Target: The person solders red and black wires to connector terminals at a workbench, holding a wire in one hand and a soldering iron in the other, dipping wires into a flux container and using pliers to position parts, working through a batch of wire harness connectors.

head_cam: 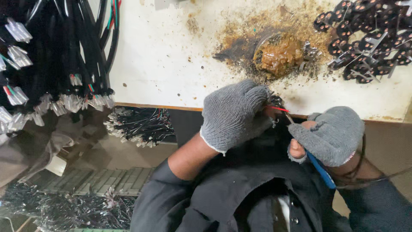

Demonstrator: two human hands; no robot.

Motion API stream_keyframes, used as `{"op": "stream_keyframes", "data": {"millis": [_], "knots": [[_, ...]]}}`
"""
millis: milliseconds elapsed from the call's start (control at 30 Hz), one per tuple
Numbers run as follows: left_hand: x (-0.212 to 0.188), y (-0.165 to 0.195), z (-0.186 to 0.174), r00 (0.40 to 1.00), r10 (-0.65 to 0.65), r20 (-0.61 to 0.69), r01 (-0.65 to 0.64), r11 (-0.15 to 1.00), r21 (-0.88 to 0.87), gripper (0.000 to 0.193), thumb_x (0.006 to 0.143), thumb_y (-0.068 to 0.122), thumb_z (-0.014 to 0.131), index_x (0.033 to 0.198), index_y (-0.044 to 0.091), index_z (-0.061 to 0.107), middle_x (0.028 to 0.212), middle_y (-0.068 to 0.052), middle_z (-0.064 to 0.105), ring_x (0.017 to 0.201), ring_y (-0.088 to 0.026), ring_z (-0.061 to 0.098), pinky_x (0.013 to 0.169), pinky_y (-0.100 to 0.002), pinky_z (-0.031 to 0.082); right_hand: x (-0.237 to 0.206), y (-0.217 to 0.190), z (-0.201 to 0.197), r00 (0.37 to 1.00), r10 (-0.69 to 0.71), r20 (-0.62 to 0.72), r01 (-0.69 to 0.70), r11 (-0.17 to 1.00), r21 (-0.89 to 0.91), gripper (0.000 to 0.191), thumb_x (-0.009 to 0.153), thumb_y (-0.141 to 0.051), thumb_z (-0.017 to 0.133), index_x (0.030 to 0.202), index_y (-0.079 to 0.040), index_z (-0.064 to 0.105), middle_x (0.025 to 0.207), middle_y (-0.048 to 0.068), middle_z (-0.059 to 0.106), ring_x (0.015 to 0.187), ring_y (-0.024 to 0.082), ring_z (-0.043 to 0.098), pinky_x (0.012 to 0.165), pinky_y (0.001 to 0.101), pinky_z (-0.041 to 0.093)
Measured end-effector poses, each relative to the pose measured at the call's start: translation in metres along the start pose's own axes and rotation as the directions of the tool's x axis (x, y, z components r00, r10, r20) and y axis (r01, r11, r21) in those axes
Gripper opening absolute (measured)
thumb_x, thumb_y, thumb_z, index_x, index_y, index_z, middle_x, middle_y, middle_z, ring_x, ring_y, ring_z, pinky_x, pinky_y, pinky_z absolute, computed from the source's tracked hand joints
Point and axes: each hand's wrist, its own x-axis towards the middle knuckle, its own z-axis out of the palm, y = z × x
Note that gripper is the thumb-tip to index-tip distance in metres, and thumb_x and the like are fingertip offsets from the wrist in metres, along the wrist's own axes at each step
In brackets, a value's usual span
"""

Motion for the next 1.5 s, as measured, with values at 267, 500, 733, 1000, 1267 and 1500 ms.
{"op": "stream_keyframes", "data": {"millis": [267, 500, 733, 1000, 1267, 1500], "knots": [[0.001, 0.002, -0.002, 0.999, 0.001, -0.041, -0.002, 1.0, -0.024, 0.028, 0.077, 0.032, 0.082, 0.085, 0.017, 0.059, 0.081, -0.006, 0.056, 0.073, -0.03, 0.063, 0.062, -0.045, 0.047, -0.003, 0.002, 0.004, 0.997, -0.01, -0.082, 0.008, 1.0, -0.027, 0.02, 0.076, -0.023, 0.082, 0.091, -0.012, 0.077, 0.072, 0.003, 0.068, 0.063, 0.027, 0.062, 0.058, 0.0444, 0.046], [0.0, 0.002, 0.0, 0.999, -0.002, -0.044, 0.002, 1.0, -0.005, 0.025, 0.075, 0.03, 0.081, 0.083, 0.019, 0.06, 0.08, -0.006, 0.057, 0.073, -0.03, 0.063, 0.062, -0.045, 0.047, -0.008, -0.008, 0.005, 0.926, 0.308, -0.218, -0.304, 0.951, 0.052, 0.023, 0.088, -0.03, 0.082, 0.098, -0.011, 0.075, 0.087, 0.006, 0.068, 0.079, 0.027, 0.066, 0.071, 0.0379, 0.053], [0.002, 0.001, -0.003, 1.0, 0.001, -0.017, -0.001, 1.0, -0.021, 0.026, 0.073, 0.031, 0.081, 0.085, 0.018, 0.062, 0.08, -0.005, 0.058, 0.072, -0.029, 0.064, 0.061, -0.044, 0.048, 0.009, -0.014, 0.002, 0.907, 0.399, -0.132, -0.383, 0.914, 0.133, 0.02, 0.088, -0.028, 0.082, 0.096, -0.011, 0.075, 0.081, 0.003, 0.068, 0.073, 0.022, 0.067, 0.066, 0.0331, 0.05], [0.003, 0.002, -0.004, 1.0, 0.001, -0.018, -0.001, 1.0, -0.023, 0.027, 0.073, 0.032, 0.082, 0.087, 0.017, 0.063, 0.081, -0.005, 0.058, 0.072, -0.029, 0.064, 0.061, -0.043, 0.048, 0.021, -0.012, -0.008, 0.942, 0.317, -0.108, -0.312, 0.948, 0.063, 0.018, 0.079, -0.02, 0.083, 0.093, -0.01, 0.079, 0.073, 0.003, 0.068, 0.065, 0.022, 0.064, 0.065, 0.0379, 0.048], [0.004, 0.0, -0.004, 1.0, 0.0, -0.008, 0.0, 1.0, -0.017, 0.027, 0.075, 0.031, 0.082, 0.086, 0.017, 0.061, 0.081, -0.006, 0.057, 0.073, -0.03, 0.063, 0.062, -0.044, 0.048, -0.001, -0.007, 0.001, 0.931, 0.315, -0.187, -0.3, 0.948, 0.102, 0.019, 0.087, -0.027, 0.079, 0.096, -0.01, 0.076, 0.083, 0.004, 0.07, 0.078, 0.026, 0.068, 0.074, 0.0369, 0.054], [0.001, -0.001, -0.001, 1.0, 0.007, -0.007, -0.007, 1.0, -0.03, 0.027, 0.074, 0.032, 0.082, 0.086, 0.018, 0.061, 0.08, -0.006, 0.056, 0.072, -0.03, 0.062, 0.061, -0.045, 0.047, 0.005, -0.038, -0.009, 0.647, 0.762, -0.02, -0.62, 0.541, 0.568, 0.058, 0.092, -0.053, 0.077, 0.118, -0.001, 0.074, 0.087, 0.008, 0.07, 0.077, 0.015, 0.065, 0.069, 0.0264, 0.05]]}}
